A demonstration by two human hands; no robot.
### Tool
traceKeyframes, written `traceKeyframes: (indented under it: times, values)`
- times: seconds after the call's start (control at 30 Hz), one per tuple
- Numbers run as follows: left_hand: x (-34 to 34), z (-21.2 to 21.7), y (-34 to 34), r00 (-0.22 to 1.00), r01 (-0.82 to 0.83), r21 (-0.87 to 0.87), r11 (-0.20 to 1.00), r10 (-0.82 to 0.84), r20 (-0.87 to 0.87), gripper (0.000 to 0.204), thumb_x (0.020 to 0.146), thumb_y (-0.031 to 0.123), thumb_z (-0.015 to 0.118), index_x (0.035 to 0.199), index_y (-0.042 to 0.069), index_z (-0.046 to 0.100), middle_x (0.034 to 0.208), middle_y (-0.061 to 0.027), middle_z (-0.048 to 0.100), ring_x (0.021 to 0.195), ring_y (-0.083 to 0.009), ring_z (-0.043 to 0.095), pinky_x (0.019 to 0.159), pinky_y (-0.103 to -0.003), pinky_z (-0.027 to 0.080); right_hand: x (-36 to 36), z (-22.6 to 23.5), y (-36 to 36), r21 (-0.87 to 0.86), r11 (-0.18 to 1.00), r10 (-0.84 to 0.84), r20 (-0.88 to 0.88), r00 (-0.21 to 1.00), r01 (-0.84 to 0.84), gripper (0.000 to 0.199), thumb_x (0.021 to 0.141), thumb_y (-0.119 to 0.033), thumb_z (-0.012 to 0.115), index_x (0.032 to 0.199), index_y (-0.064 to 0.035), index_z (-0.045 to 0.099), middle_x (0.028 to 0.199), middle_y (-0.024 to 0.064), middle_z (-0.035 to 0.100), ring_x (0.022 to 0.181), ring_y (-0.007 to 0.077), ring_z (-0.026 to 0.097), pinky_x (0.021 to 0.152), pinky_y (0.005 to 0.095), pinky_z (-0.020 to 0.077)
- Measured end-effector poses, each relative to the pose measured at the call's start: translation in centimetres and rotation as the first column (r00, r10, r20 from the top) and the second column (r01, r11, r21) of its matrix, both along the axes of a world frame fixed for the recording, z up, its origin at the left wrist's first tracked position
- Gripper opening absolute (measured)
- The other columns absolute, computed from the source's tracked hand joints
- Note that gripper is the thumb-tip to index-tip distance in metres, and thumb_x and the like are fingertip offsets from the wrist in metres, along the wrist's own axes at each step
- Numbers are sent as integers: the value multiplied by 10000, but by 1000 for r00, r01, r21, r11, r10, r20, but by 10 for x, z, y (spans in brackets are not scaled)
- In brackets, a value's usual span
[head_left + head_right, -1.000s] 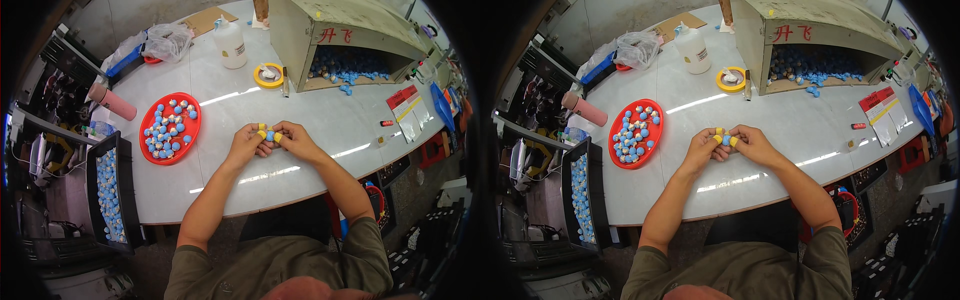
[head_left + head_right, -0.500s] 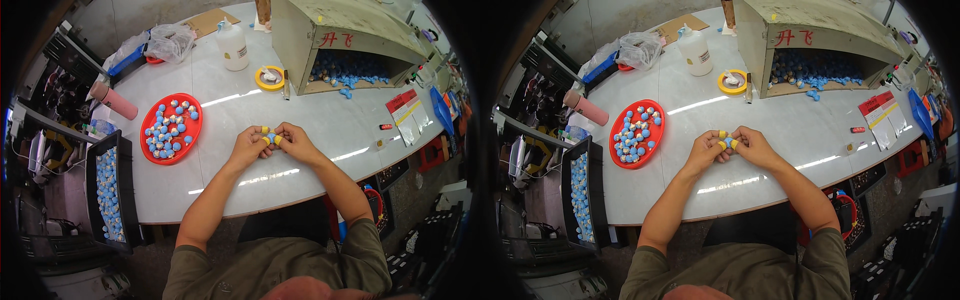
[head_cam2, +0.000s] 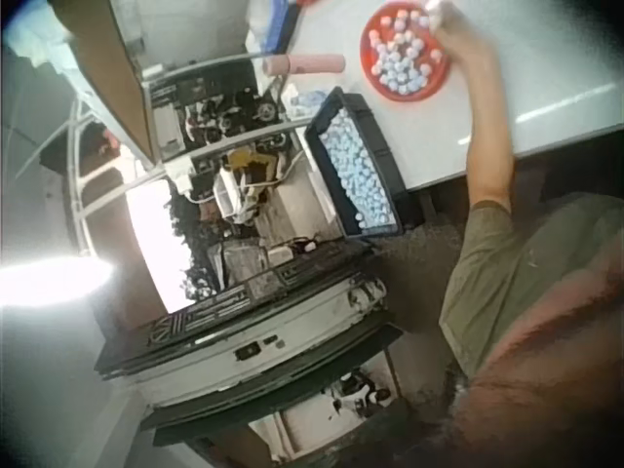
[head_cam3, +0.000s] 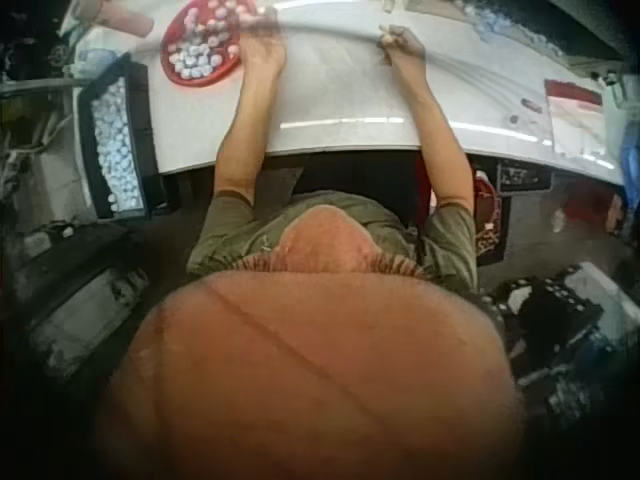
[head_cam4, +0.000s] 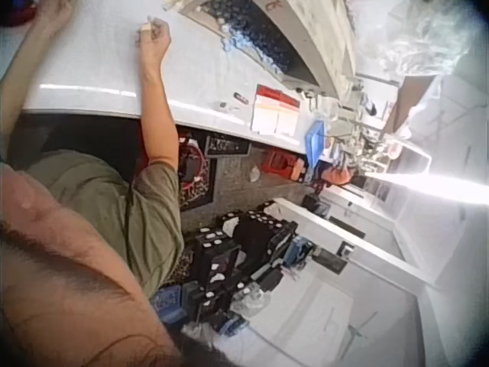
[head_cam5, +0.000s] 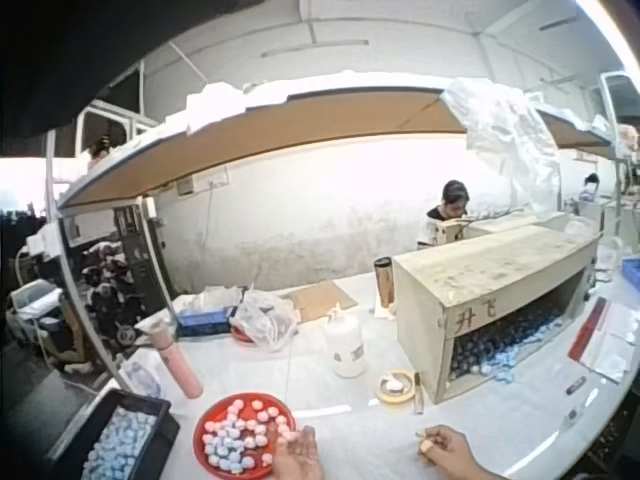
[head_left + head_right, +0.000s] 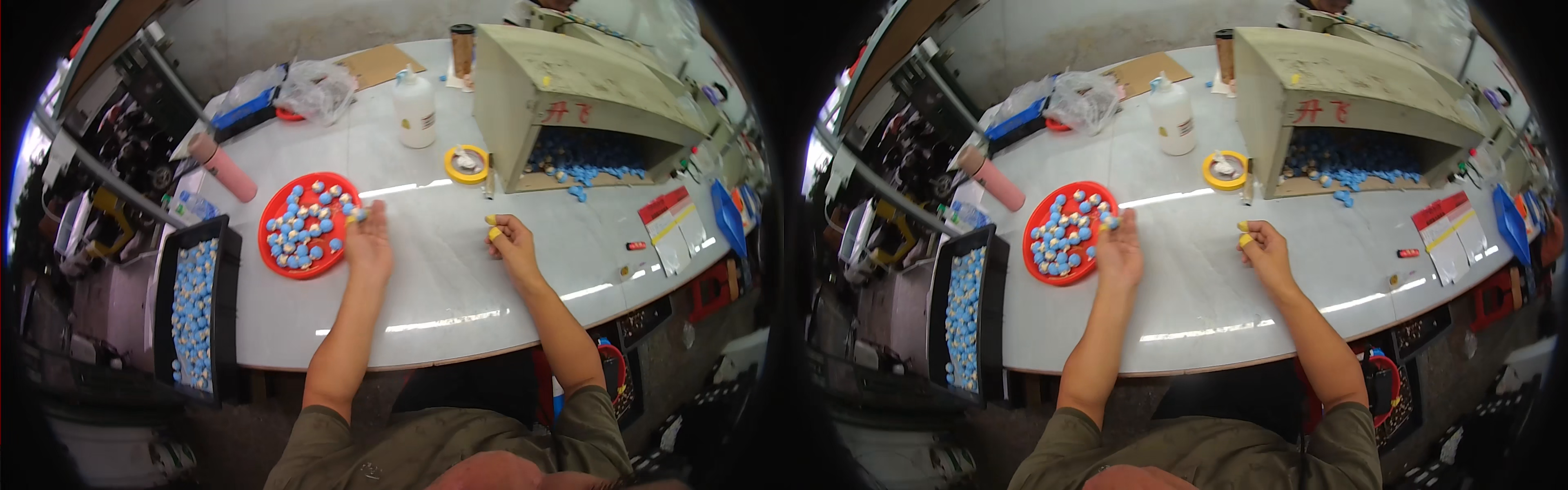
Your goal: The person repeatedly picks small blue and white balls from a red tray, joins them by hand, applies glue from a small bottle, and places the assembled units into a nearby box. The process is repeated continuously throughout the clip.
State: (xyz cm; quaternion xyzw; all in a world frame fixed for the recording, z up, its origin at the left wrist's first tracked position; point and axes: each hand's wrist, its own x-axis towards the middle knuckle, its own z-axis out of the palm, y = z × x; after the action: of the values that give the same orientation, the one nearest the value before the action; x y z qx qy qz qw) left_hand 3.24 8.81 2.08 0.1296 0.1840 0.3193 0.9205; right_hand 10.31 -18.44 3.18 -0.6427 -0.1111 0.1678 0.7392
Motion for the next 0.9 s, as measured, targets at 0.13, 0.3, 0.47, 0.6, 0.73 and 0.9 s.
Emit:
traceKeyframes:
  times: [0.13, 0.3, 0.47, 0.6, 0.73, 0.9]
  values:
    - [-4, 29, -2, 999, 31, -114, 993, -34, -19, 527, 1072, 363, 353, 1351, -79, 419, 1343, -230, 551, 1258, -315, 571, 1054, -366, 523, 5, 0, -9, 62, 992, -106, 0, 994, 106, 218, 936, -78, 604, 1143, -11, 610, 838, 28, 627, 661, 68, 542, 579, 219, 428]
    - [-5, 25, -37, 965, 210, 102, 972, -190, -182, 507, 1062, 363, 359, 1316, -64, 461, 1284, -213, 598, 1162, -281, 627, 960, -334, 559, 28, 15, -28, -7, 959, -283, 0, 959, 283, 211, 924, -93, 623, 1123, -26, 603, 891, 28, 628, 686, 73, 555, 598, 222, 440]
    - [-9, 13, -64, 902, 410, 231, 882, -355, -248, 428, 1041, 350, 442, 1228, -23, 540, 1155, -175, 660, 1020, -249, 675, 883, -321, 574, 111, 8, -70, -319, 429, -259, 853, 453, 845, 328, 814, -114, 694, 1123, -44, 606, 988, 127, 648, 931, 320, 651, 778, 456, 536]
    - [-10, 8, -68, 850, 504, 254, 826, -421, -317, 389, 1036, 327, 451, 1251, 13, 532, 1066, -146, 663, 960, -246, 677, 830, -321, 559, 148, 11, -86, -543, 229, -151, 800, 581, 808, 345, 808, -185, 726, 1109, -52, 619, 1065, 157, 657, 1023, 367, 633, 833, 493, 530]
    - [-10, 4, -73, 824, 555, 313, 771, -457, -335, 364, 1039, 302, 459, 1227, 7, 561, 1045, -139, 656, 932, -225, 678, 823, -310, 573, 159, 6, -91, -607, 205, -110, 765, 634, 768, 377, 805, -207, 741, 1123, -40, 625, 1080, 170, 668, 1011, 353, 644, 821, 478, 535]
    - [-17, 18, -83, 680, 733, 435, 523, -544, -493, 330, 1027, 221, 543, 1272, -1, 547, 1105, -154, 647, 970, -199, 675, 853, -304, 571, 106, 10, -70, -535, 685, -145, 566, 811, 495, 450, 810, -137, 745, 1216, -5, 604, 1053, 160, 683, 888, 258, 660, 742, 371, 527]
